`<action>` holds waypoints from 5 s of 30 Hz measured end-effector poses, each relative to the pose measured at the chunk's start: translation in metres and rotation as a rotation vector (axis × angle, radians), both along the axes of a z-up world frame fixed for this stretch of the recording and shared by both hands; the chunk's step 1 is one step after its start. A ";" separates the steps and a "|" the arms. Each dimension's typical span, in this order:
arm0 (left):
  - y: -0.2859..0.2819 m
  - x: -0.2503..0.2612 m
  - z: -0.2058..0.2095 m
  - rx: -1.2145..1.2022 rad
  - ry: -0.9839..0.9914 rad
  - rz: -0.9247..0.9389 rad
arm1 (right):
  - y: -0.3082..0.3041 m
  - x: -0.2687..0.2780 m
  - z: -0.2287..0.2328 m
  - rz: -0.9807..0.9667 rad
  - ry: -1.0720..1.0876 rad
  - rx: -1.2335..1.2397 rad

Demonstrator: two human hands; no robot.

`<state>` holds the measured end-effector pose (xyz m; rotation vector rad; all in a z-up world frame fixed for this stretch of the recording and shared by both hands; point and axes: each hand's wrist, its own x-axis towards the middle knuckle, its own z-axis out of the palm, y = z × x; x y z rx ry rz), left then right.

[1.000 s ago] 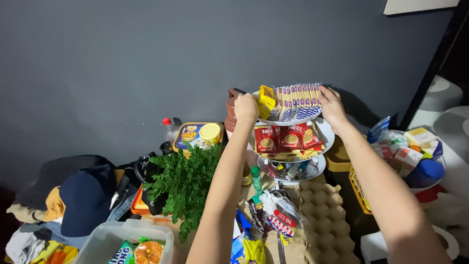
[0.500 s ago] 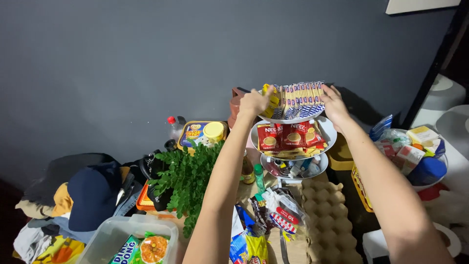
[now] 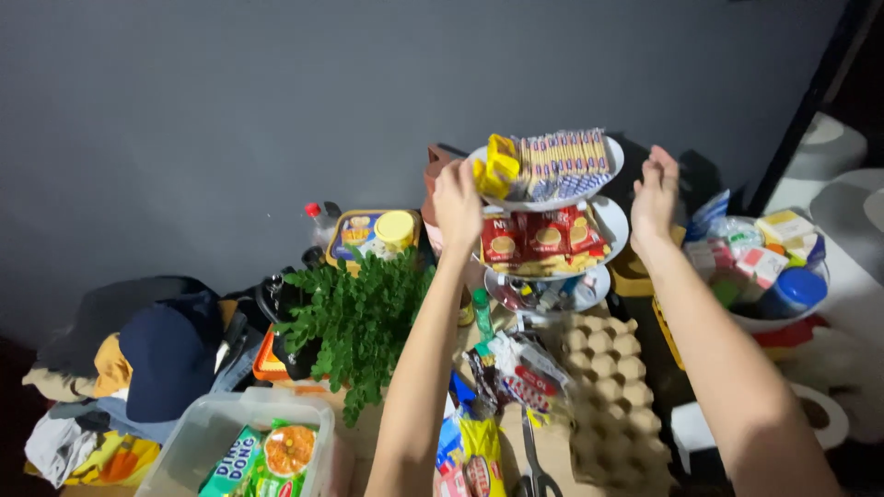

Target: The person unpacks small snack packets from a plastic bag and places them into a clear storage bin on a table. They also move some items onto a nearby tiered tray and continue arranging the snacks inside the bin.

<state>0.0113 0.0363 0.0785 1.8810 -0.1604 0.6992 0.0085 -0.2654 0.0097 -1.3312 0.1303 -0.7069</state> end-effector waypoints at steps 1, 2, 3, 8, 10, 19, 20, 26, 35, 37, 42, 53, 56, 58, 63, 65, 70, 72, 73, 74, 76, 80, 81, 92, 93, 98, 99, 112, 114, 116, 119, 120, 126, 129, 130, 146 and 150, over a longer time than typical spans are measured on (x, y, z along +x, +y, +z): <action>0.007 -0.016 -0.016 0.001 0.011 -0.003 | -0.002 -0.009 -0.013 -0.003 0.011 0.001; 0.015 -0.036 -0.034 0.000 -0.032 -0.021 | -0.002 -0.021 -0.028 -0.068 -0.001 -0.029; 0.024 -0.056 -0.051 -0.002 -0.076 -0.039 | -0.002 -0.033 -0.042 -0.134 -0.014 -0.060; 0.058 -0.181 -0.097 -0.069 0.167 -0.143 | 0.037 -0.125 -0.071 -0.040 -0.034 -0.115; 0.070 -0.222 -0.123 -0.038 0.295 -0.155 | 0.063 -0.170 -0.065 -0.022 0.015 -0.178; 0.129 -0.339 -0.233 0.195 0.590 -0.237 | 0.135 -0.314 -0.135 0.335 0.245 -0.284; 0.129 -0.350 -0.228 0.266 0.670 -0.185 | 0.140 -0.326 -0.144 0.378 0.280 -0.305; 0.116 -0.395 -0.285 0.527 0.556 0.015 | 0.188 -0.370 -0.234 0.453 0.507 -0.549; 0.156 -0.400 -0.347 0.539 0.561 0.118 | 0.306 -0.377 -0.189 0.464 1.007 -1.156; 0.164 -0.393 -0.336 0.513 0.578 0.124 | 0.305 -0.371 -0.228 0.423 1.035 -1.163; 0.163 -0.374 -0.260 0.216 0.386 -0.124 | 0.300 -0.374 -0.248 0.278 0.548 -0.835; 0.146 -0.295 -0.248 0.139 0.514 -0.342 | 0.282 -0.363 -0.213 0.337 0.348 -0.530; 0.154 -0.292 -0.240 0.094 0.434 -0.492 | 0.271 -0.354 -0.196 0.440 0.245 -0.358; 0.156 -0.291 -0.234 0.162 0.403 -0.511 | 0.266 -0.351 -0.190 0.466 0.189 -0.351; 0.158 -0.295 -0.194 0.112 0.322 -0.647 | 0.257 -0.344 -0.196 0.569 0.395 -0.100; 0.158 -0.294 -0.189 0.068 0.264 -0.695 | 0.261 -0.346 -0.192 0.554 0.390 -0.151; 0.154 -0.297 -0.179 -0.058 0.177 -0.612 | 0.283 -0.357 -0.153 0.554 0.375 -0.084; 0.156 -0.303 -0.161 -0.259 0.231 -0.466 | 0.293 -0.362 -0.130 0.565 0.392 0.093; 0.162 -0.306 -0.150 -0.262 0.230 -0.462 | 0.295 -0.361 -0.128 0.569 0.393 0.090; 0.168 -0.310 -0.140 -0.259 0.166 -0.426 | 0.297 -0.361 -0.126 0.568 0.403 0.112; 0.180 -0.313 -0.131 -0.257 0.103 -0.388 | 0.295 -0.358 -0.128 0.570 0.415 0.134; 0.202 -0.315 -0.127 0.477 -0.324 -0.417 | 0.277 -0.351 -0.143 0.573 0.415 0.075; 0.208 -0.319 -0.125 0.602 -0.338 -0.562 | 0.273 -0.350 -0.146 0.586 0.405 0.068; 0.199 -0.353 -0.138 0.095 0.136 -0.914 | 0.290 -0.350 -0.093 0.465 0.484 0.208; 0.194 -0.357 -0.133 0.016 0.144 -0.945 | 0.292 -0.347 -0.090 0.460 0.460 0.306; 0.197 -0.341 -0.145 0.192 0.010 -0.739 | 0.304 -0.348 -0.073 0.523 0.434 0.418; 0.201 -0.335 -0.143 0.234 -0.033 -0.720 | 0.309 -0.350 -0.065 0.582 0.418 0.447; 0.241 -0.352 -0.106 0.052 0.033 -0.594 | 0.364 -0.375 -0.039 0.720 0.116 0.169; 0.238 -0.352 -0.108 0.001 0.090 -0.620 | 0.359 -0.375 -0.043 0.687 0.103 0.195; 0.225 -0.349 -0.118 -0.160 0.060 -0.603 | 0.360 -0.377 -0.041 0.692 0.131 0.152; 0.204 -0.340 -0.133 -0.535 0.139 -0.542 | 0.364 -0.381 -0.039 0.710 0.225 0.025; 0.198 -0.336 -0.138 -0.743 0.242 -0.487 | 0.367 -0.382 -0.039 0.732 0.283 -0.062; 0.218 -0.332 -0.175 -1.034 0.574 -0.615 | 0.327 -0.391 -0.073 0.720 0.534 -0.159; 0.218 -0.343 -0.171 -0.967 0.652 -0.543 | 0.308 -0.402 -0.074 0.726 0.597 -0.165; 0.213 -0.341 -0.199 -0.964 0.655 -0.552 | 0.299 -0.400 -0.079 0.717 0.595 -0.163; 0.160 -0.371 -0.309 -1.415 0.777 -0.731 | 0.239 -0.317 -0.066 1.254 0.974 -1.228; 0.137 -0.374 -0.335 -1.372 0.749 -0.764 | 0.256 -0.290 -0.051 1.325 1.134 -1.727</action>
